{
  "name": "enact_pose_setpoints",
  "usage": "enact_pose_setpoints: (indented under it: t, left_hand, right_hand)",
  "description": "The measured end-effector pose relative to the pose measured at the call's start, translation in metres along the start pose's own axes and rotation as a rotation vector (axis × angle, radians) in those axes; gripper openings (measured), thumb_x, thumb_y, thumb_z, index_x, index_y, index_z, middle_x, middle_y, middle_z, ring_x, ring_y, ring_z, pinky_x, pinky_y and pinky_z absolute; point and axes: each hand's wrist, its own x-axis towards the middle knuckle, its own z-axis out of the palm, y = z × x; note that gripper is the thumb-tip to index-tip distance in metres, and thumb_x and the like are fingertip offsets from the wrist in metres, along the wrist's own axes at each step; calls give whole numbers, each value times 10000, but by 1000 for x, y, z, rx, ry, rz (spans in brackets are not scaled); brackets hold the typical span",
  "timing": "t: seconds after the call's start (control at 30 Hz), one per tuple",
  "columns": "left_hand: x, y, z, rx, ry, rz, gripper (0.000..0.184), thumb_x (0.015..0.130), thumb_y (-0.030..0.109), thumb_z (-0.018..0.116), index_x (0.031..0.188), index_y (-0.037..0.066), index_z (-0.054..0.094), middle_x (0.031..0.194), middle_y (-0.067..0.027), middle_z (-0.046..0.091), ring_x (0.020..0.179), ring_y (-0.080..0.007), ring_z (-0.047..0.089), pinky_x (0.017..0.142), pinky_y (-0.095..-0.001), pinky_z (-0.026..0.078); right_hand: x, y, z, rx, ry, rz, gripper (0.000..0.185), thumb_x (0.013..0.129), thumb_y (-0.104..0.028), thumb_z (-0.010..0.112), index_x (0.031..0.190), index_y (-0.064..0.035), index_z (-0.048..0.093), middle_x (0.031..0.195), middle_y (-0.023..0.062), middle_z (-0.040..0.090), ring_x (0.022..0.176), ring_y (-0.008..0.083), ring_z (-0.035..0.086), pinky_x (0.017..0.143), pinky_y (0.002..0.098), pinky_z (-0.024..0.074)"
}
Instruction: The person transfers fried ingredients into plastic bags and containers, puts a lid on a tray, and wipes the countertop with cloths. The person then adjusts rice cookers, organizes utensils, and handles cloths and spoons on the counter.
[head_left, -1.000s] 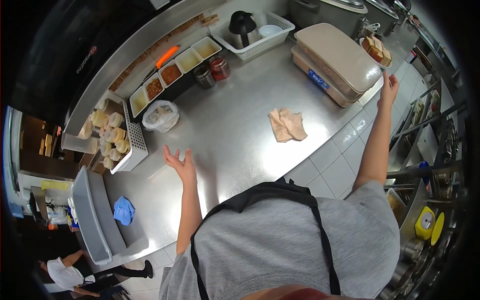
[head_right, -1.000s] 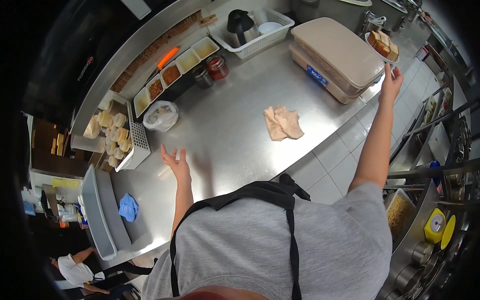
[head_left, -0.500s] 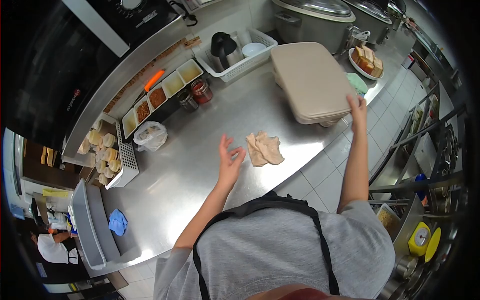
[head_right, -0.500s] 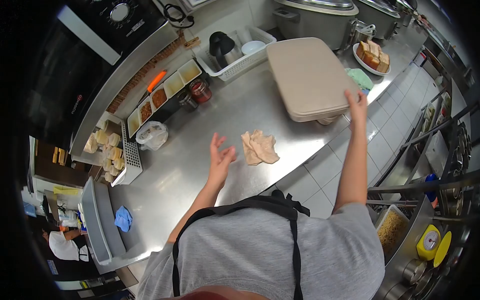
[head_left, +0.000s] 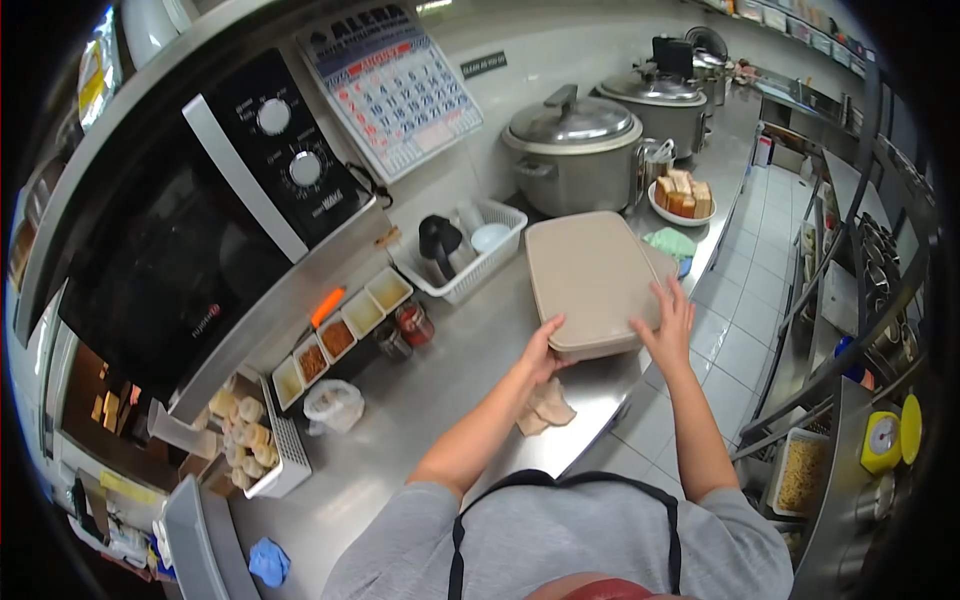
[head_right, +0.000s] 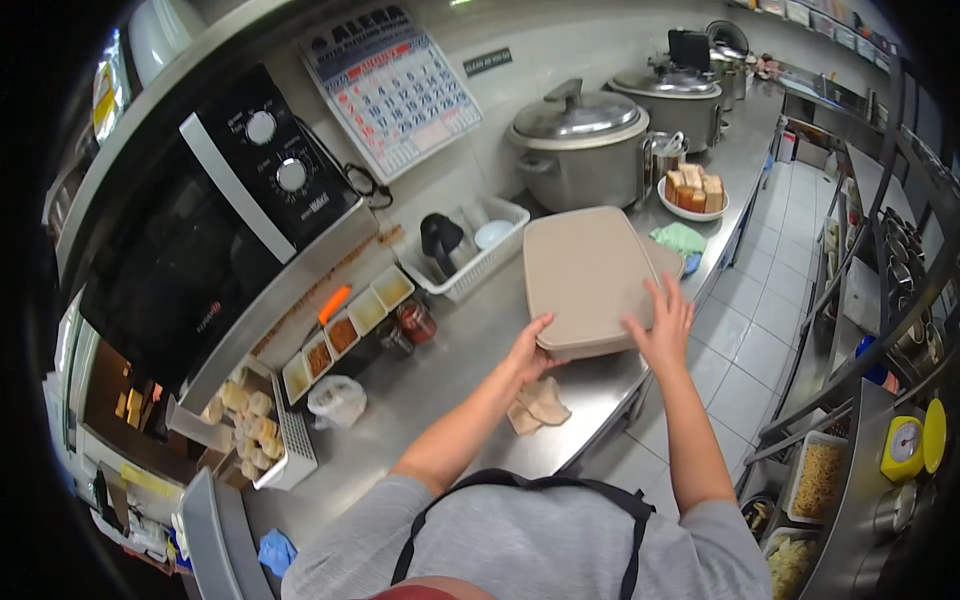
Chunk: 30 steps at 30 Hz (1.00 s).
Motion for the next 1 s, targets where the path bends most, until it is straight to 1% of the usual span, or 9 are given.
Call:
enact_pose_setpoints:
  t: [0.13,0.23,0.33,0.53,0.67,0.8,0.93,0.97,1.0]
  left_hand:
    - [-31,15,5,108,-36,19,606,782,455,566,1257,110,417,1193,-112,504,1090,-256,493,845,-413,437]
    - [-58,23,10,206,-64,37,516,766,436,578,1149,104,480,1068,-88,549,921,-216,555,730,-351,453]
    - [-92,43,27,146,-42,89,506,767,430,577,1140,101,486,1069,-88,548,927,-211,552,731,-356,454]
    - [-163,136,73,220,5,322,579,760,386,598,1208,50,449,1185,-122,523,1047,-239,539,899,-425,424]
    - [-221,205,125,277,125,670,566,775,364,588,1207,34,432,1121,-140,536,998,-266,564,777,-431,501]
    - [-263,274,158,419,68,919,565,807,378,536,1234,37,391,1121,-161,521,966,-295,579,754,-486,525]
    - [-299,335,164,584,104,1022,512,889,346,419,1289,32,360,1201,-172,491,1050,-305,551,814,-496,508]
    - [-300,338,187,374,243,1006,573,860,510,336,1296,139,305,1219,-186,412,1122,-288,471,884,-497,450]
    - [-306,340,191,465,265,1066,560,869,486,328,1276,99,331,1195,-183,437,1091,-281,495,844,-460,480]
  right_hand:
    - [-40,-16,-39,133,-127,-143,771,592,-271,786,1265,-136,434,1388,156,280,1280,371,286,1008,514,298]
    - [-65,-2,-36,283,-53,-255,839,512,-168,828,1253,-146,434,1385,160,277,1282,403,270,1008,539,296]
    - [-62,-7,-49,324,138,-315,879,454,-108,839,1225,-155,419,1370,162,290,1277,425,270,1015,536,301]
    - [36,-35,-87,436,537,-657,778,521,-165,840,1159,-162,394,1318,149,334,1260,430,304,1017,539,312]
    - [136,-74,-131,531,693,-895,729,578,-251,824,1163,-138,404,1271,131,381,1238,437,338,994,560,338]
    - [232,-125,-172,684,820,-1113,710,605,-219,812,1195,-111,432,1254,106,396,1205,343,406,961,434,421]
    - [297,-169,-197,708,715,-1076,646,678,-202,770,1212,-82,427,1252,101,425,1188,288,419,979,419,374]
    - [321,-176,-197,673,667,-1089,599,701,-213,752,1200,-78,451,1230,95,450,1166,270,438,968,400,380]
    - [340,-184,-197,674,617,-1077,517,724,-209,736,1163,-73,497,1189,96,500,1140,246,472,936,375,413]
